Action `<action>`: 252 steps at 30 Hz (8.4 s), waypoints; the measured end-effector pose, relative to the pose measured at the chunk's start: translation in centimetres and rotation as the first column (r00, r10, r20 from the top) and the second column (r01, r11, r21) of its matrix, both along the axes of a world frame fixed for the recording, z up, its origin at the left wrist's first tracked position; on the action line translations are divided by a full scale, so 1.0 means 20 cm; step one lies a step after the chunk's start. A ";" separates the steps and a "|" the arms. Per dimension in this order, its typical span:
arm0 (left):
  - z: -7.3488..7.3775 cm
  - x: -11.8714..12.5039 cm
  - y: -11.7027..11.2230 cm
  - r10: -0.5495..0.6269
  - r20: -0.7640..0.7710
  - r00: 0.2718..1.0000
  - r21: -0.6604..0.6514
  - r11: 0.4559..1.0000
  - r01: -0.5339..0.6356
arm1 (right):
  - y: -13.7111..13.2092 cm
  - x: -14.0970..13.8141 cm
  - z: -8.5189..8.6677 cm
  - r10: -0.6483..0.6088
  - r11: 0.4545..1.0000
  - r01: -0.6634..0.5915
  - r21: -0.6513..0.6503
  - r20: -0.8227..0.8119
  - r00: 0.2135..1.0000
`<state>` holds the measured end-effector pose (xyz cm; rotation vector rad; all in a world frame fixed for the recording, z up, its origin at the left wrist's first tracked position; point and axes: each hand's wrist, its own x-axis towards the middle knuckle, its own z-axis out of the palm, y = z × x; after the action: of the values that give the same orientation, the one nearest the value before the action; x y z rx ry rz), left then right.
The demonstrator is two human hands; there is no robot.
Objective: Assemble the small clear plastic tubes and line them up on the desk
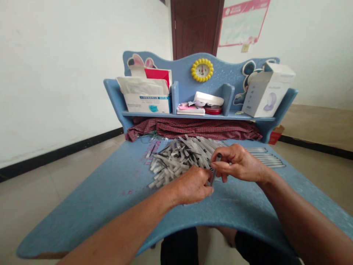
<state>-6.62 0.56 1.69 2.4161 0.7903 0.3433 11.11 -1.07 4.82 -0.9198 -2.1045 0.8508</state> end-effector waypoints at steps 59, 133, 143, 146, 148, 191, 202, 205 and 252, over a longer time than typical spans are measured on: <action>-0.02 0.03 0.00 0.007 -0.156 0.988 0.127 0.992 0.013 | -0.02 -0.03 0.00 -0.031 0.984 0.007 0.176 0.136 0.990; 0.08 -0.05 0.06 0.087 -0.095 0.992 0.019 0.996 -0.086 | -0.03 0.75 -0.26 -0.478 0.829 0.379 0.411 0.872 0.102; 0.11 -0.06 0.07 0.111 -0.084 0.990 0.004 0.994 -0.111 | -0.01 0.75 -0.29 -0.483 0.815 0.392 0.427 0.874 0.052; 0.12 -0.07 0.08 0.111 -0.104 0.988 -0.015 0.993 -0.113 | -0.04 0.75 -0.29 -0.501 0.800 0.397 0.449 0.865 0.031; 0.12 -0.08 0.08 0.117 -0.104 0.988 -0.010 0.993 -0.118 | -0.07 0.72 -0.28 -0.516 0.797 0.388 0.464 0.856 0.035; 0.09 -0.11 -0.07 -0.023 -0.439 0.898 0.243 0.959 0.144 | 0.00 0.00 -0.23 -0.464 0.885 0.165 0.435 0.809 0.360; 0.16 -0.14 0.01 -0.109 -0.434 0.894 0.163 0.967 0.197 | 0.04 0.00 -0.24 -0.440 0.891 0.053 0.450 0.833 0.336; 0.18 -0.17 0.05 -0.078 -0.394 0.916 0.161 0.975 0.152 | 0.03 0.03 -0.25 -0.458 0.880 0.050 0.472 0.817 0.351; 0.17 -0.18 0.09 -0.001 -0.303 0.953 0.269 0.959 0.087 | -0.09 0.00 -0.18 -0.252 0.830 0.476 -0.291 0.566 0.785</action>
<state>-10.27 2.27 5.09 2.7926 0.8640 0.0699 11.15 -2.86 1.25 -1.9123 -2.0603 0.9344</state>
